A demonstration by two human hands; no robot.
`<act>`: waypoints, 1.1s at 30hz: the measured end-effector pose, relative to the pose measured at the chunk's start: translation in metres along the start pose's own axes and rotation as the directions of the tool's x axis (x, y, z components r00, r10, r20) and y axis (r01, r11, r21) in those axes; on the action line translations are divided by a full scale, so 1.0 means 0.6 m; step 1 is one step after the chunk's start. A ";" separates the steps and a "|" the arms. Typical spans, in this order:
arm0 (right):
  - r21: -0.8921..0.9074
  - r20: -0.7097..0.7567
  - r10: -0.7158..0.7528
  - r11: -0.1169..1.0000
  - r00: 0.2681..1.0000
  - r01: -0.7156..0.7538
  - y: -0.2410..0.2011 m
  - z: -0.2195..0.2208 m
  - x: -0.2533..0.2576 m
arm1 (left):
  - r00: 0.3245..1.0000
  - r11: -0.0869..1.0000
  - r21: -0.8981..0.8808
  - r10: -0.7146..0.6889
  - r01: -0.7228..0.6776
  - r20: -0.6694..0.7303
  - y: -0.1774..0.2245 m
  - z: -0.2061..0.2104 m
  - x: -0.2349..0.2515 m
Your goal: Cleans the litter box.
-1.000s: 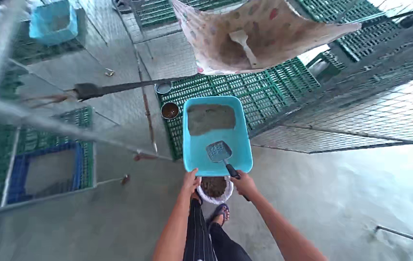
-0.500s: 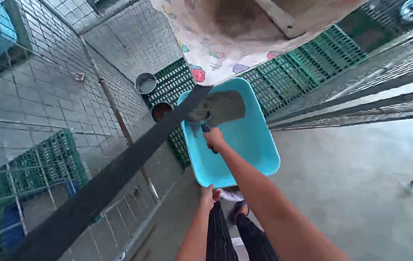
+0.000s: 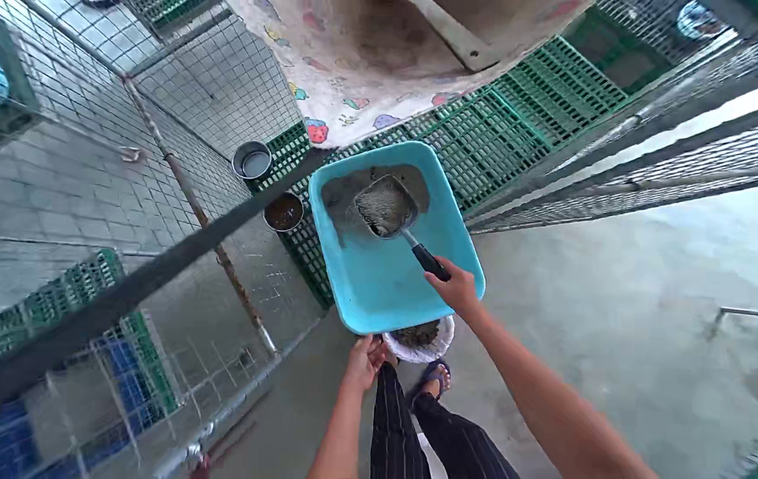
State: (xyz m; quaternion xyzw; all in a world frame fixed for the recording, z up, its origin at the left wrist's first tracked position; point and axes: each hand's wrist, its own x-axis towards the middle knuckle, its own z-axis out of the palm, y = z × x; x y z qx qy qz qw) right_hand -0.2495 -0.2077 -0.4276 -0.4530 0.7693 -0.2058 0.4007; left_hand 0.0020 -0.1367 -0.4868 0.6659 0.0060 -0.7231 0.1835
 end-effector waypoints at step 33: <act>-0.055 0.132 0.209 0.977 0.969 -0.204 0.183 -0.119 -0.228 | 0.955 0.991 -0.120 0.015 -0.053 -0.296 -0.337 -0.103 -0.111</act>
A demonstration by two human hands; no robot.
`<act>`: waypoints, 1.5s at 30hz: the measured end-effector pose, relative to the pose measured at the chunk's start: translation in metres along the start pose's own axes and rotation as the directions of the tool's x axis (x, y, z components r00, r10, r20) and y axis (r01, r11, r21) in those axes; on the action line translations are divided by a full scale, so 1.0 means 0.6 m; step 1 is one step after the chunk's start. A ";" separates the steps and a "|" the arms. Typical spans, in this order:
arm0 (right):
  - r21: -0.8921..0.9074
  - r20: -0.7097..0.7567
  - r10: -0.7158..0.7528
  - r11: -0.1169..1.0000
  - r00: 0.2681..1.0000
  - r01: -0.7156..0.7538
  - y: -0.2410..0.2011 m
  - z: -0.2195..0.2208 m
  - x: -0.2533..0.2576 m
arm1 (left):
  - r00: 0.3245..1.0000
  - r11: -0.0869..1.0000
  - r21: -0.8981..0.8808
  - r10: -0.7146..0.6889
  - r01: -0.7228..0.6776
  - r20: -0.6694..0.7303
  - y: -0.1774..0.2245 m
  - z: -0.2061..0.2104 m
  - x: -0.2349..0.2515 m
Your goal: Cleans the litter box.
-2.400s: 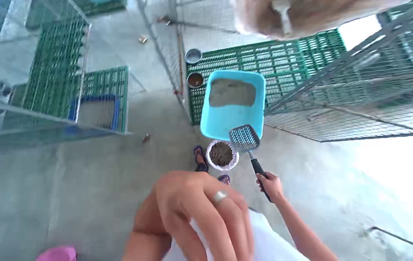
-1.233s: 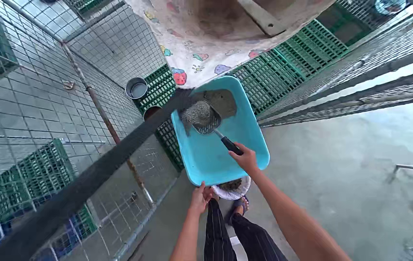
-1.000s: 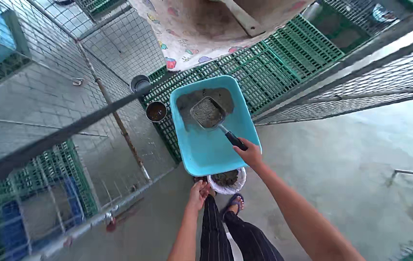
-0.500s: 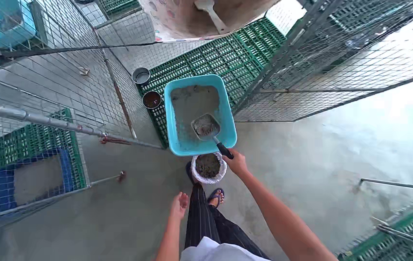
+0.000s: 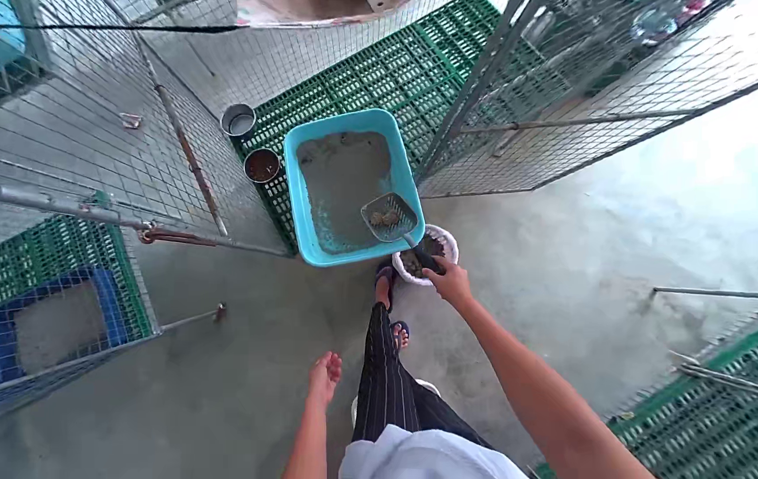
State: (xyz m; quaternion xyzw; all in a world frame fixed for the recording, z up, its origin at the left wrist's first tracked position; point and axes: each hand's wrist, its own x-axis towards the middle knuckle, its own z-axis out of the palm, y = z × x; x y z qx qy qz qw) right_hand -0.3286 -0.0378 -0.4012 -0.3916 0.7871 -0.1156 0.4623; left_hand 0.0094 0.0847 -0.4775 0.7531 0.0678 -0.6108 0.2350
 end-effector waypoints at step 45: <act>0.091 0.176 0.014 0.995 0.984 -0.030 -0.366 0.190 0.204 | 0.965 0.836 -0.528 -0.011 0.152 0.260 0.105 0.303 0.249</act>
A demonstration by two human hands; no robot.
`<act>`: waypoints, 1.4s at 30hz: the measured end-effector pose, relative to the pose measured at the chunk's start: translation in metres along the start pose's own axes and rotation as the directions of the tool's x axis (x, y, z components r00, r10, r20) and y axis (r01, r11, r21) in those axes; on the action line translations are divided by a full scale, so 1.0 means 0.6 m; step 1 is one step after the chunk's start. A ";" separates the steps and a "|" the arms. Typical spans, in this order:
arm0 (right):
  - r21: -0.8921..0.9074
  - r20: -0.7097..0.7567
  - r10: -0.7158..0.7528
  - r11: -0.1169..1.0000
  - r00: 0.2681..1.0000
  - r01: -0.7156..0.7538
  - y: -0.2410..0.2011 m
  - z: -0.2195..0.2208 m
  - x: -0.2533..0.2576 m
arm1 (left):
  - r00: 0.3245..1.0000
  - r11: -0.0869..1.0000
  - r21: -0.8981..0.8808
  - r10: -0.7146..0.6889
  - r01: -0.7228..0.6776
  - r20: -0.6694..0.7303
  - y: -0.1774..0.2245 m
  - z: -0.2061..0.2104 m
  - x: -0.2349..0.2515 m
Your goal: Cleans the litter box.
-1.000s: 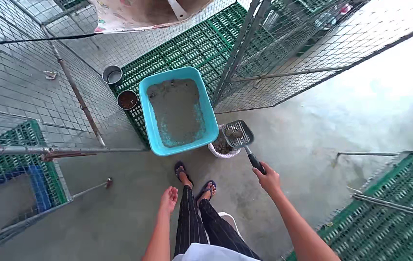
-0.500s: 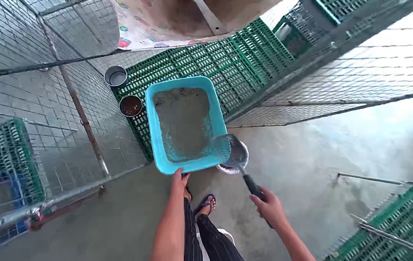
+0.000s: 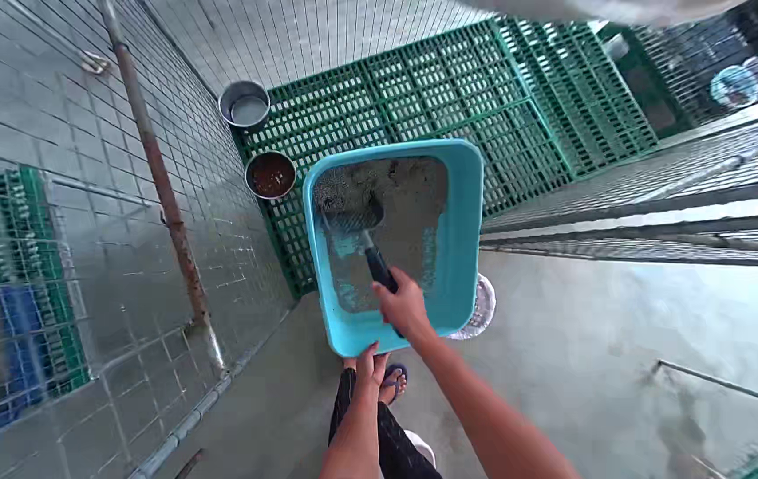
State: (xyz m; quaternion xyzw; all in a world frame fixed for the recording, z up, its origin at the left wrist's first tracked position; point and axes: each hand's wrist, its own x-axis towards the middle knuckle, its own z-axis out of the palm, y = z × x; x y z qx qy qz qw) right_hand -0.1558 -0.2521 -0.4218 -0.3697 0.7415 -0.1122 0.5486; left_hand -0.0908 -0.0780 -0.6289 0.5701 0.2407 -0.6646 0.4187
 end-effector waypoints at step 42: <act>-0.091 -0.085 0.033 0.995 0.996 -0.041 0.320 -0.191 -0.209 | 0.993 0.843 0.535 0.005 0.059 -0.119 0.054 -0.110 -0.264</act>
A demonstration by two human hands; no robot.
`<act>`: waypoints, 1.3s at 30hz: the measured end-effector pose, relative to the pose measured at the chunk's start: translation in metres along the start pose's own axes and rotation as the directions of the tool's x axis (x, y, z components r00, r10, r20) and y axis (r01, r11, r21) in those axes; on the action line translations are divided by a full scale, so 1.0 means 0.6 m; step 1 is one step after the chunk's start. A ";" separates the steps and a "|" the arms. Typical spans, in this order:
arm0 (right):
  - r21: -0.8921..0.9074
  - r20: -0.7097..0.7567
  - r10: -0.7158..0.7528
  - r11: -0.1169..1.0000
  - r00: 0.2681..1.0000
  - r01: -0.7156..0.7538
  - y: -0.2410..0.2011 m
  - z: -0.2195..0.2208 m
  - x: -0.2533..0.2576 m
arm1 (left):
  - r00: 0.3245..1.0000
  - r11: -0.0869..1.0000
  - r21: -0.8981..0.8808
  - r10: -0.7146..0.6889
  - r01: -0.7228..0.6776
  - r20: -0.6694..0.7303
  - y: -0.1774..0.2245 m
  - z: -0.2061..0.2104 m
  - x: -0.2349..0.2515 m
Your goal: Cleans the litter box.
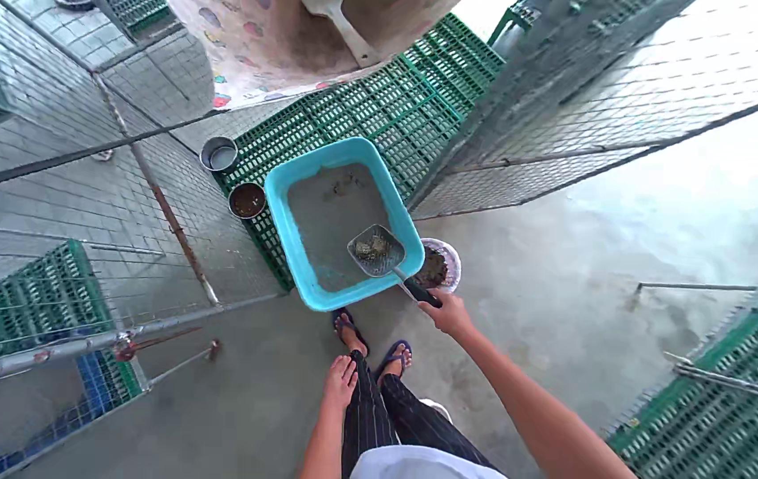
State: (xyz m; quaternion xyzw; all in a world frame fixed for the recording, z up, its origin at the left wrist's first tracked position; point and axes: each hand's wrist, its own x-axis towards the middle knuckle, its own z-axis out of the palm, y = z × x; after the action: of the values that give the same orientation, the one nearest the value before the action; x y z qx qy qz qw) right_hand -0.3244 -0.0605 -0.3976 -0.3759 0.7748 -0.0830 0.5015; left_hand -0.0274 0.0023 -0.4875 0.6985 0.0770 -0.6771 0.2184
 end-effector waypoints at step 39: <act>0.040 -0.023 0.132 0.991 0.991 -0.131 -0.164 0.067 0.194 | 1.000 0.838 -0.545 -0.017 0.026 0.021 0.046 0.192 0.259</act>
State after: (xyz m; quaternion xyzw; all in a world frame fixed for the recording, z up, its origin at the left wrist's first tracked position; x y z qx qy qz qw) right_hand -0.2665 -0.1972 -0.4502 -0.3132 0.8025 -0.0695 0.5031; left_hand -0.1105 -0.0986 -0.6326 0.6014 0.2726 -0.6350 0.4010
